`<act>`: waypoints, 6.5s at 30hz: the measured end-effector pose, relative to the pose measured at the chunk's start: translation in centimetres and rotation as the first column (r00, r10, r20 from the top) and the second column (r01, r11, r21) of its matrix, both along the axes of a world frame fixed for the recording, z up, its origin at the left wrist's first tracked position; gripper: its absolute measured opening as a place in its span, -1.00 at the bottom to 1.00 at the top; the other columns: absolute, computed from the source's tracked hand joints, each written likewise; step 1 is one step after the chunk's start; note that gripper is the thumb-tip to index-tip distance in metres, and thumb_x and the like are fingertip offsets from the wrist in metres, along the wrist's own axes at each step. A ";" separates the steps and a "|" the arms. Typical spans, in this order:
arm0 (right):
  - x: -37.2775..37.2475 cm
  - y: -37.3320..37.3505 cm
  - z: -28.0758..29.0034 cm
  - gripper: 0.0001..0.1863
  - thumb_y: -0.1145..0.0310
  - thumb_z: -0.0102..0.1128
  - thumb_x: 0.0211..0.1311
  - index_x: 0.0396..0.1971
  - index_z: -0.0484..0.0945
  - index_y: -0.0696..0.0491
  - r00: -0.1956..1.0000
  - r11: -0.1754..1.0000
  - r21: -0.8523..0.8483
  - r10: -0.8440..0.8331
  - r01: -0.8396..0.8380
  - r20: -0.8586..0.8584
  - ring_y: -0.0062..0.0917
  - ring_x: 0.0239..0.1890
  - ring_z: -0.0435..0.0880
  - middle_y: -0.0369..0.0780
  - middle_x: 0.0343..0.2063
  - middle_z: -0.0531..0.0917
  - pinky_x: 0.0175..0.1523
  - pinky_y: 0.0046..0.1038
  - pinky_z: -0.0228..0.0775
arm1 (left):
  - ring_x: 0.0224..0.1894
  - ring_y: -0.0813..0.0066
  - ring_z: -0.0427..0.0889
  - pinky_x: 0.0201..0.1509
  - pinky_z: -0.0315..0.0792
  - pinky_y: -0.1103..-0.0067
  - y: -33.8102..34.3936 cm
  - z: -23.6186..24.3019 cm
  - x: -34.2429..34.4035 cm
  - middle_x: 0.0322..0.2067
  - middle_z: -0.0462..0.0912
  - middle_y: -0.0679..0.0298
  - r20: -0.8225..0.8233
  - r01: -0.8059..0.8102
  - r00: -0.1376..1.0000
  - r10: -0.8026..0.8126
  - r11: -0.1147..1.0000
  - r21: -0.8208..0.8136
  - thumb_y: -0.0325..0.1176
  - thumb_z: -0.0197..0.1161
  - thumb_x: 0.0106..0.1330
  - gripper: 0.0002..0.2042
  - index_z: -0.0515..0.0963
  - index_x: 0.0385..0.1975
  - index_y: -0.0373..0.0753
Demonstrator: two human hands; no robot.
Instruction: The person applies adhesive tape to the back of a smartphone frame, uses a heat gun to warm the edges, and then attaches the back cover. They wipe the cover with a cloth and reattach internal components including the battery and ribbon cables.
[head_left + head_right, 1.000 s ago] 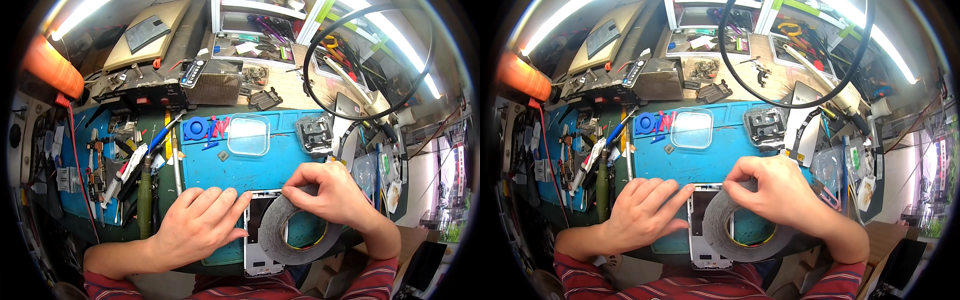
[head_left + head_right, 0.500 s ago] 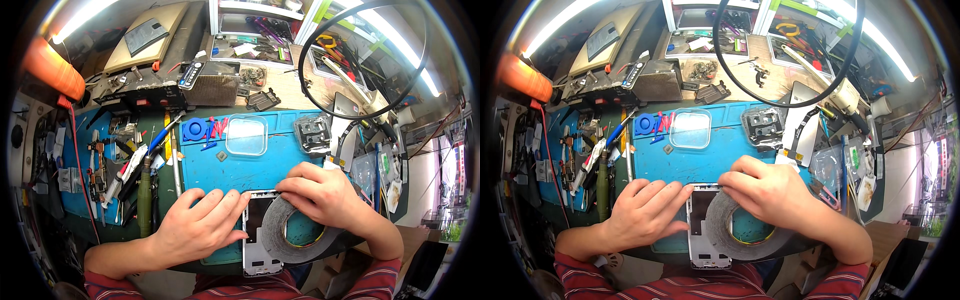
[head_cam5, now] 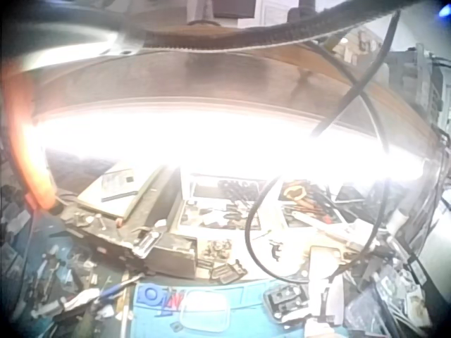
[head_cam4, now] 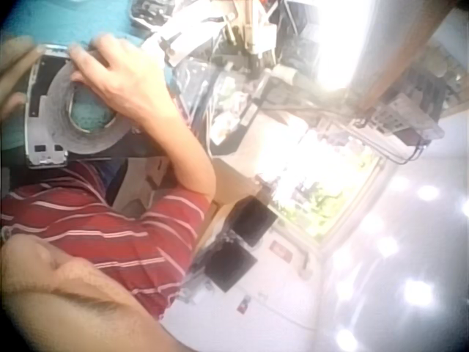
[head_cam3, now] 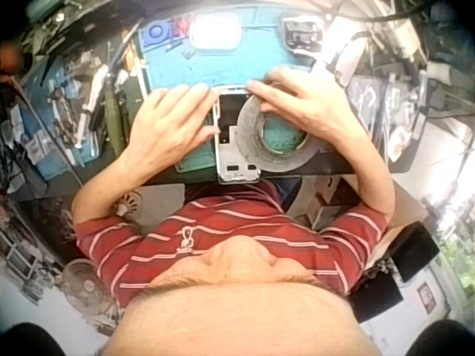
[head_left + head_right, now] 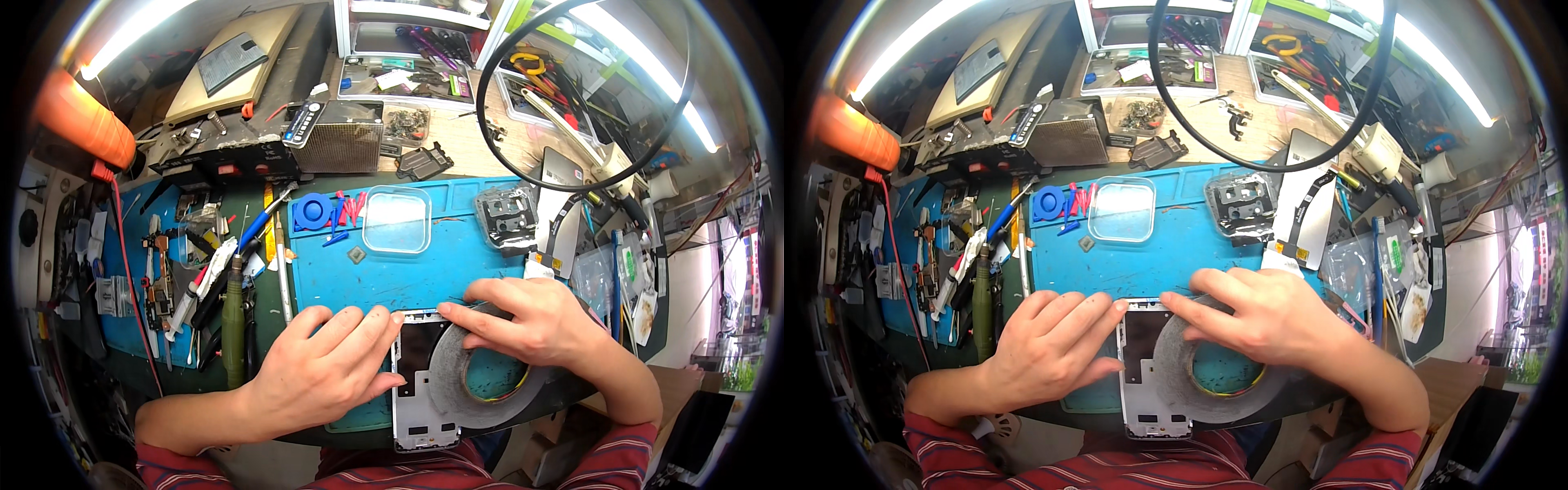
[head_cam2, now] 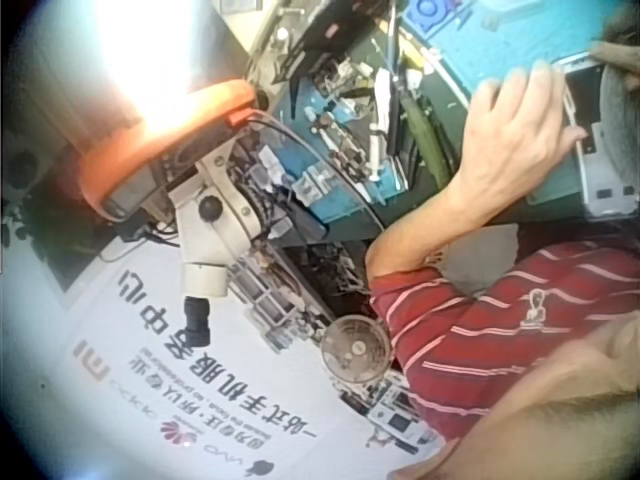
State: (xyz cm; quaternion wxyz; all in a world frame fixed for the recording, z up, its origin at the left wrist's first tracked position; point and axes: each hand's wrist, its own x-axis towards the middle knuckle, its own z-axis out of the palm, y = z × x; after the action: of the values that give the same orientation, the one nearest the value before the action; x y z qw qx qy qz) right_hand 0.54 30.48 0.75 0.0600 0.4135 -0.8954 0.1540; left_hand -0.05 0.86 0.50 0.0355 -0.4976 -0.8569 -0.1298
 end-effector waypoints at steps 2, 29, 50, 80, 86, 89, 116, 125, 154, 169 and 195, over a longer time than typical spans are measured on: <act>0.0 0.1 0.1 -0.54 0.11 0.41 0.13 0.05 0.66 -0.10 1.000 0.999 0.034 0.015 -0.015 -0.018 -0.60 -0.45 0.60 -0.33 -0.21 0.56 -0.46 -0.52 0.49 | -0.08 0.31 0.57 -0.09 0.43 0.42 0.1 -0.1 0.1 0.01 0.56 0.16 -0.010 0.005 1.000 -0.005 1.000 0.008 -0.05 0.43 0.06 -0.34 0.57 0.12 -0.37; 0.7 -0.1 0.2 -0.56 0.17 0.40 0.14 0.05 0.66 -0.07 0.999 0.999 0.007 -0.039 0.039 0.019 -0.52 -0.43 0.66 -0.29 -0.22 0.57 -0.44 -0.46 0.53 | -0.02 0.25 0.50 -0.03 0.34 0.35 1.1 0.0 0.0 0.08 0.50 0.20 0.130 -0.050 0.990 0.046 0.998 0.031 -0.19 0.49 -0.09 -0.29 0.53 0.20 -0.17; 0.8 0.5 -0.5 -0.64 0.16 0.40 0.16 -0.09 0.63 -0.02 1.000 0.999 -0.051 -0.017 0.016 -0.025 -0.57 -0.42 0.64 -0.33 -0.25 0.57 -0.40 -0.48 0.53 | 0.03 0.14 0.43 0.12 0.28 0.33 1.5 0.7 -0.7 0.07 0.42 0.15 0.312 -0.051 0.949 0.034 0.998 0.045 -0.32 0.41 -0.04 -0.30 0.49 0.27 -0.09; 1.0 1.6 -0.4 -0.62 0.17 0.48 0.10 -0.14 0.67 0.04 0.999 0.994 -0.103 -0.036 0.036 -0.005 -0.45 -0.38 0.70 -0.26 -0.26 0.64 -0.38 -0.44 0.55 | 0.03 0.21 0.42 0.08 0.29 0.30 3.7 -1.3 0.1 0.03 0.43 0.20 0.060 -0.024 0.998 0.018 0.995 0.100 -0.39 0.31 -0.10 -0.30 0.53 0.24 -0.07; 1.4 2.0 0.7 -0.61 0.16 0.45 0.16 -0.08 0.64 0.05 0.946 0.960 -0.189 -0.146 0.206 0.288 -0.28 -0.29 0.69 -0.20 -0.24 0.61 -0.21 -0.30 0.57 | 0.02 0.20 0.41 0.09 0.27 0.30 4.1 -1.2 0.0 0.02 0.41 0.20 0.064 -0.023 0.998 0.016 0.994 0.107 -0.42 0.28 -0.11 -0.29 0.54 0.24 -0.01; 1.2 3.0 3.2 -0.58 0.23 0.43 0.20 0.01 0.63 0.09 0.759 0.924 -0.083 -0.253 0.373 0.600 -0.28 -0.25 0.70 -0.14 -0.33 0.67 -0.14 -0.28 0.55 | 0.03 0.20 0.40 0.10 0.26 0.31 4.0 -1.8 0.4 0.01 0.40 0.20 0.022 -0.039 0.999 0.037 0.991 0.126 -0.43 0.27 -0.11 -0.30 0.55 0.23 0.00; 7.2 2.7 9.7 -0.82 0.48 0.33 0.23 -0.17 0.67 0.11 0.706 0.733 -0.166 -0.681 0.660 -0.194 -0.33 -0.29 0.71 -0.16 -0.29 0.72 -0.16 -0.41 0.53 | -0.15 0.64 0.64 -0.03 0.56 0.59 2.7 -0.3 -1.9 -0.15 0.71 0.31 0.882 -0.680 0.418 -0.218 0.569 0.463 -0.53 0.24 0.42 -0.79 0.60 0.01 -0.36; 12.8 7.3 1.9 -0.73 0.45 0.34 0.12 -0.14 0.67 0.06 0.642 0.653 0.042 -0.729 0.756 -0.239 -0.32 -0.21 0.66 -0.23 -0.30 0.65 -0.09 -0.33 0.53 | 0.00 0.45 0.67 0.12 0.64 0.42 -0.5 -0.4 0.2 0.00 0.66 0.16 0.892 -0.764 0.382 -0.243 0.461 0.453 -0.50 0.24 0.44 -0.72 0.47 0.09 -0.35; 7.2 -11.1 -1.1 -0.64 0.31 0.16 0.40 0.04 0.52 0.27 0.766 0.757 -0.121 -0.640 0.643 0.062 -0.25 -0.45 0.69 -0.08 -0.33 0.59 -0.37 -0.33 0.59 | 0.04 0.46 0.63 0.09 0.67 0.41 -0.2 -1.4 1.6 0.05 0.59 0.18 0.846 -0.826 0.424 -0.322 0.245 0.507 -0.46 0.16 0.50 -0.71 0.36 0.15 -0.32; 6.9 -11.1 -1.4 -0.73 0.32 0.14 0.42 -0.07 0.56 0.21 0.754 0.741 -0.142 -0.650 0.656 0.093 -0.20 -0.47 0.67 -0.10 -0.38 0.60 -0.38 -0.28 0.57 | 0.04 0.48 0.62 0.08 0.66 0.43 -0.4 -1.7 1.7 0.07 0.59 0.19 0.827 -0.813 0.445 -0.345 0.232 0.534 -0.46 0.16 0.51 -0.71 0.36 0.15 -0.31; 12.9 -4.4 0.7 -0.70 0.26 0.24 0.46 0.00 0.58 0.16 0.674 0.017 -0.676 -0.110 0.736 0.731 -0.89 -0.52 0.30 -0.50 -0.44 0.53 -0.45 -0.73 0.06 | -0.12 0.65 0.63 -0.03 0.54 0.63 -0.2 1.9 2.9 -0.09 0.68 0.27 0.890 -0.506 0.329 -0.315 0.737 0.448 -0.49 0.17 0.48 -0.67 0.44 0.20 -0.40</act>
State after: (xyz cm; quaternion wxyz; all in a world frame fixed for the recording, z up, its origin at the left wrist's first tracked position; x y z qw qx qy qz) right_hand 13.44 26.13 1.42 0.1234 -0.0838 -0.6477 0.7471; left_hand 2.90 0.68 2.43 -0.2812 -0.2218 -0.6345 -0.6849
